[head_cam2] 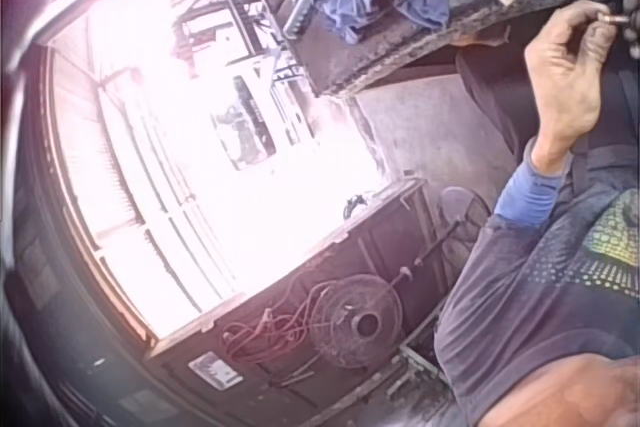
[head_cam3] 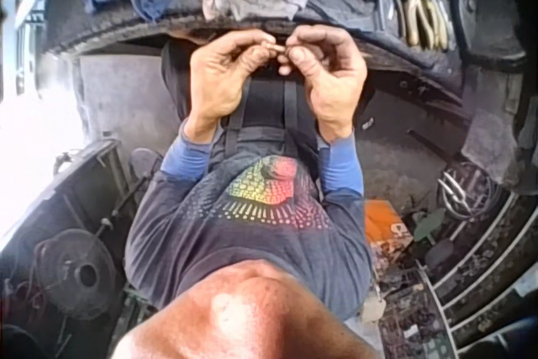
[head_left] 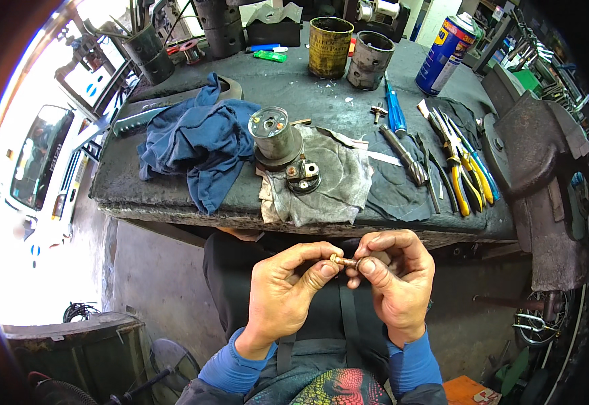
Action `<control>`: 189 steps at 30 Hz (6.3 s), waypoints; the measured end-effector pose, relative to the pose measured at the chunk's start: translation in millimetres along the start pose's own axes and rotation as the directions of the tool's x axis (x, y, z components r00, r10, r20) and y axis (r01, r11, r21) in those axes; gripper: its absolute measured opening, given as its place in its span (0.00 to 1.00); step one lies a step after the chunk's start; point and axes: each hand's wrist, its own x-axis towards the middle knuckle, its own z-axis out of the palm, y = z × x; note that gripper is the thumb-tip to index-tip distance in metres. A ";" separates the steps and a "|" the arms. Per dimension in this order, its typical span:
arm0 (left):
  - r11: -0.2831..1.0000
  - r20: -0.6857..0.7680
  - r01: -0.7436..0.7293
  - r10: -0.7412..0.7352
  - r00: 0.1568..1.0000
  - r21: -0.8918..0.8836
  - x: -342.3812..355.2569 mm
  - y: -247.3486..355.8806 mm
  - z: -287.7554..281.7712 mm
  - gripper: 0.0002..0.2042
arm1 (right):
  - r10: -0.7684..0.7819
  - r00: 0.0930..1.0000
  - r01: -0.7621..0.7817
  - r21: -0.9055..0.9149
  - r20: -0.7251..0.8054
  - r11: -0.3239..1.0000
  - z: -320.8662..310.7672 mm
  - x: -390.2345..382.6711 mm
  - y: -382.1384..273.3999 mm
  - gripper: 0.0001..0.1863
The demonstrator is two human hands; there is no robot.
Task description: The person cleans a small cylindrical mechanical part with a cloth, uses pliers to remove a pin, and then uses a grinding wheel to smooth the part. The person handles the part carefully and uses various tools to complete the task.
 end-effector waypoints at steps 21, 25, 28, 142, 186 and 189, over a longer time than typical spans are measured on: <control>0.988 0.006 -0.031 0.031 1.000 0.148 -0.7 -3.6 0.5 0.10 | 0.125 0.992 -0.124 -0.028 0.013 0.992 -9.5 -8.6 5.2 0.08; 0.988 0.004 -0.014 0.014 1.000 0.155 -1.6 -4.2 0.4 0.09 | 0.138 0.990 -0.137 -0.078 0.013 0.988 -11.2 -9.2 3.1 0.09; 0.985 0.021 -0.035 0.031 0.999 0.167 -2.4 -5.7 0.1 0.09 | 0.156 0.988 -0.154 -0.081 0.016 0.985 -12.0 -11.1 0.5 0.10; 0.946 0.031 -0.015 0.005 1.000 0.325 -9.8 -9.5 -4.6 0.09 | -0.189 0.953 0.302 -0.678 0.237 0.670 -14.7 -14.5 2.1 0.16; 0.912 0.023 -0.042 0.036 0.999 0.407 -9.8 -0.8 -4.5 0.09 | -0.032 0.992 0.088 -0.463 0.126 0.882 -23.7 -22.0 9.9 0.18; 0.900 0.033 -0.056 0.046 0.998 0.432 -9.8 0.5 -3.8 0.09 | -0.017 0.993 0.071 -0.467 0.118 0.881 -24.6 -22.7 9.7 0.17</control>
